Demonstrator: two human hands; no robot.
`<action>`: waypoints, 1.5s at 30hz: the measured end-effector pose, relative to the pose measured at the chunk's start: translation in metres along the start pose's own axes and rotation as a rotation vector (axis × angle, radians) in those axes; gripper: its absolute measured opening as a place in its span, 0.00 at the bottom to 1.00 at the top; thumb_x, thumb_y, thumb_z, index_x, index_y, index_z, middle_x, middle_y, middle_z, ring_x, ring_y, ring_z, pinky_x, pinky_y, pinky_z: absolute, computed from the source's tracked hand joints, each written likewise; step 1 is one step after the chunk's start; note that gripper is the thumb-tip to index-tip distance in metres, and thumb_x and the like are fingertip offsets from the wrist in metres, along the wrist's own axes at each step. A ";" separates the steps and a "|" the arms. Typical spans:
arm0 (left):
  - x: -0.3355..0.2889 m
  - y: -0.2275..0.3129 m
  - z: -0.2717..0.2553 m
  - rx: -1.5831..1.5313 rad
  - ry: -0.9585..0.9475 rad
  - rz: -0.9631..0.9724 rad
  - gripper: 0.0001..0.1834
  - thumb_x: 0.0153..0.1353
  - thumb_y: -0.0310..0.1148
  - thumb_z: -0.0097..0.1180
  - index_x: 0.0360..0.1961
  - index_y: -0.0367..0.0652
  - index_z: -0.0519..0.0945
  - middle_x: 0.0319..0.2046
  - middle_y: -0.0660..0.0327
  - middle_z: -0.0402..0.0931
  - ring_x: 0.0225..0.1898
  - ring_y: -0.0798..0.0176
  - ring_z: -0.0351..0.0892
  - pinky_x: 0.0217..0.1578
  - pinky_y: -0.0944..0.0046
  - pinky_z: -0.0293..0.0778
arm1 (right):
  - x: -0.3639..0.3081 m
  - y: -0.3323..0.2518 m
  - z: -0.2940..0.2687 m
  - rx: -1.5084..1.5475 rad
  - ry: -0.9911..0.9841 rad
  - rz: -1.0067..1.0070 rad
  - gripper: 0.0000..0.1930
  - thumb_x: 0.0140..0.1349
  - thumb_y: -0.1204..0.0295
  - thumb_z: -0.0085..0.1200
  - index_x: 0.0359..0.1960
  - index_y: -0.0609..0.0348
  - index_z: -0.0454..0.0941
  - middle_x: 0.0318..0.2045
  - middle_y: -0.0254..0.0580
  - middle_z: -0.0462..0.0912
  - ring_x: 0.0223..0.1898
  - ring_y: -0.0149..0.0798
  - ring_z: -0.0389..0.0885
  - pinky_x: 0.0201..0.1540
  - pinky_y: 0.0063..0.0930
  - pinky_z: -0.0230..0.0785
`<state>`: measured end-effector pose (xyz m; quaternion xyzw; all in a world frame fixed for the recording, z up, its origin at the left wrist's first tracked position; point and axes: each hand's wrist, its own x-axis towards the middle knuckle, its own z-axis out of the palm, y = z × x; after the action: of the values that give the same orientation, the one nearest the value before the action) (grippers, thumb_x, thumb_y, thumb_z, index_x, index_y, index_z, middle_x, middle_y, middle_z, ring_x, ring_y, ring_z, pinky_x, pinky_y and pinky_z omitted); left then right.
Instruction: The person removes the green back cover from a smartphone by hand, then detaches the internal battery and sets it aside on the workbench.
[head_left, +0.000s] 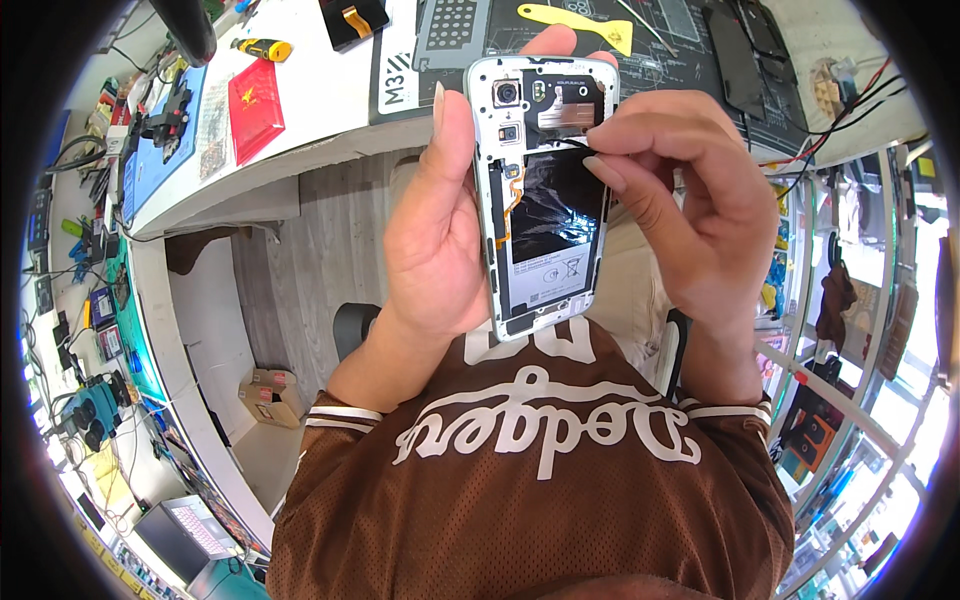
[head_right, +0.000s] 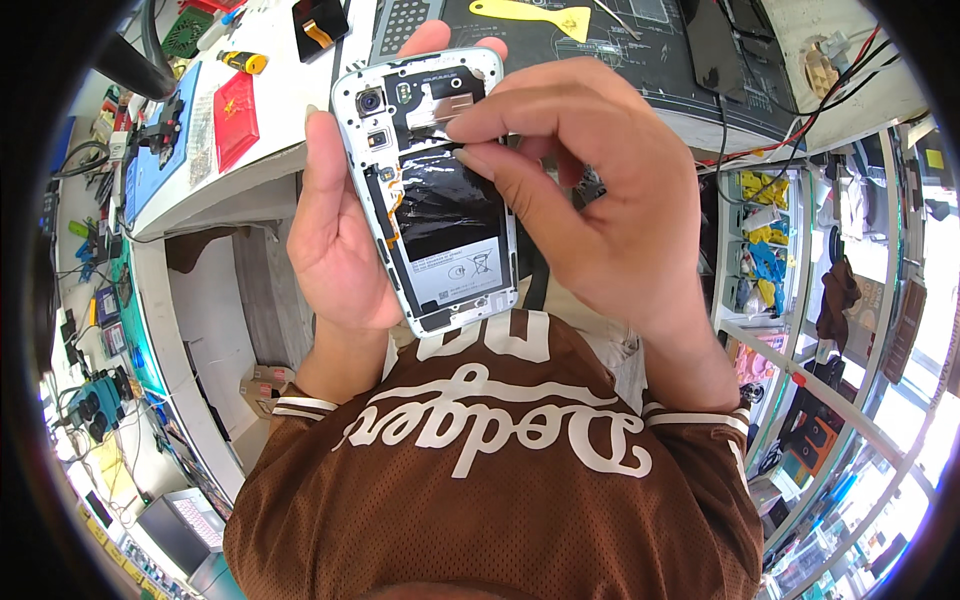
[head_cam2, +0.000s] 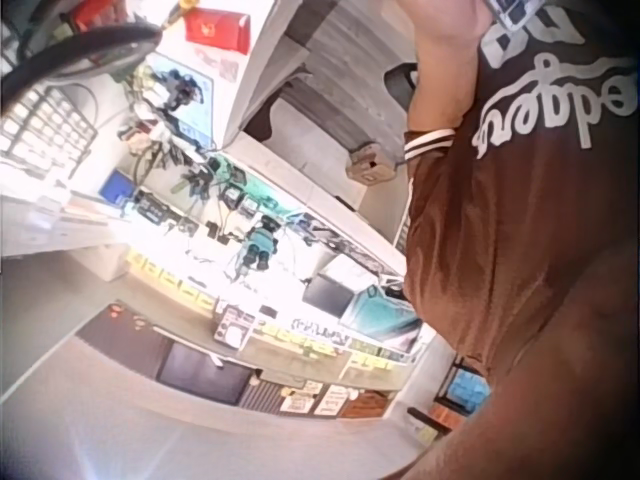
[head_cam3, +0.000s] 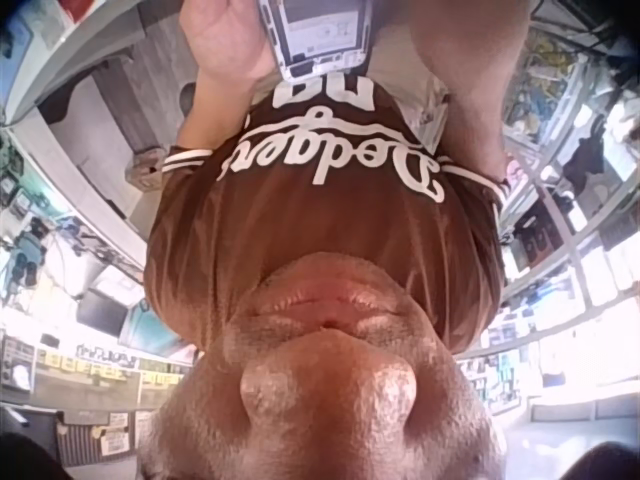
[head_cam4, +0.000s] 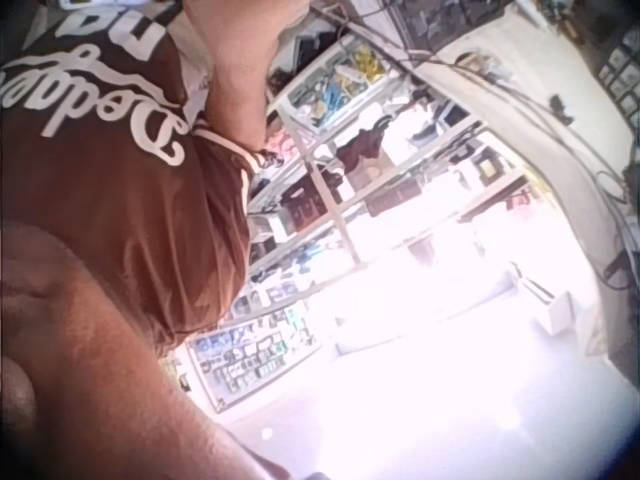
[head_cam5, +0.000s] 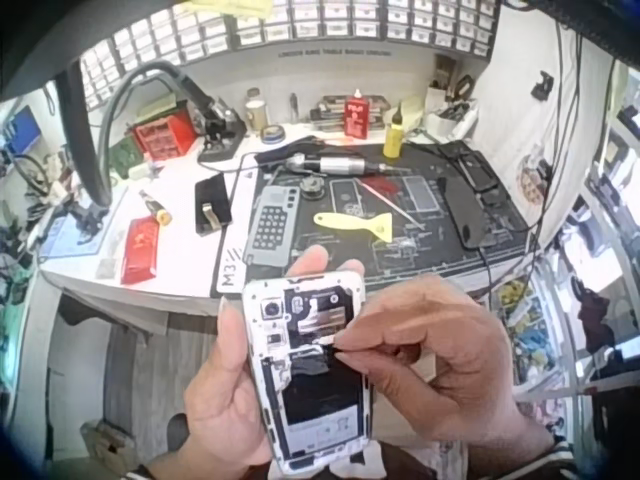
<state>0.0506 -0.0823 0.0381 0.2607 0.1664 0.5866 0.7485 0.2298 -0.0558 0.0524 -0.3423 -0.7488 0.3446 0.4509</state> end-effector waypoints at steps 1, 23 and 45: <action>0.001 0.000 0.001 -0.010 -0.003 0.008 0.40 0.82 0.58 0.22 0.82 0.39 0.46 0.79 0.39 0.52 0.77 0.44 0.62 0.76 0.44 0.60 | 0.000 0.001 0.001 -0.111 0.032 -0.129 0.13 0.59 0.86 0.68 0.45 0.63 0.85 0.45 0.42 0.84 0.43 0.31 0.81 0.43 0.24 0.74; -0.001 -0.004 -0.005 -0.124 -0.116 0.069 0.41 0.82 0.59 0.29 0.82 0.38 0.48 0.77 0.49 0.60 0.74 0.51 0.66 0.74 0.51 0.64 | -0.003 0.014 0.016 -0.282 0.200 -0.471 0.18 0.46 0.86 0.70 0.39 0.55 0.88 0.39 0.36 0.84 0.37 0.39 0.81 0.36 0.28 0.71; -0.006 -0.003 -0.004 -0.086 -0.056 0.056 0.38 0.84 0.56 0.27 0.81 0.37 0.52 0.74 0.50 0.66 0.71 0.58 0.71 0.73 0.56 0.64 | -0.009 0.003 0.012 0.150 0.064 0.014 0.12 0.66 0.88 0.61 0.51 0.71 0.83 0.51 0.49 0.85 0.43 0.27 0.82 0.48 0.19 0.73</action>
<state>0.0489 -0.0879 0.0330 0.2491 0.1127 0.6063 0.7468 0.2225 -0.0642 0.0412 -0.3238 -0.7035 0.3919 0.4966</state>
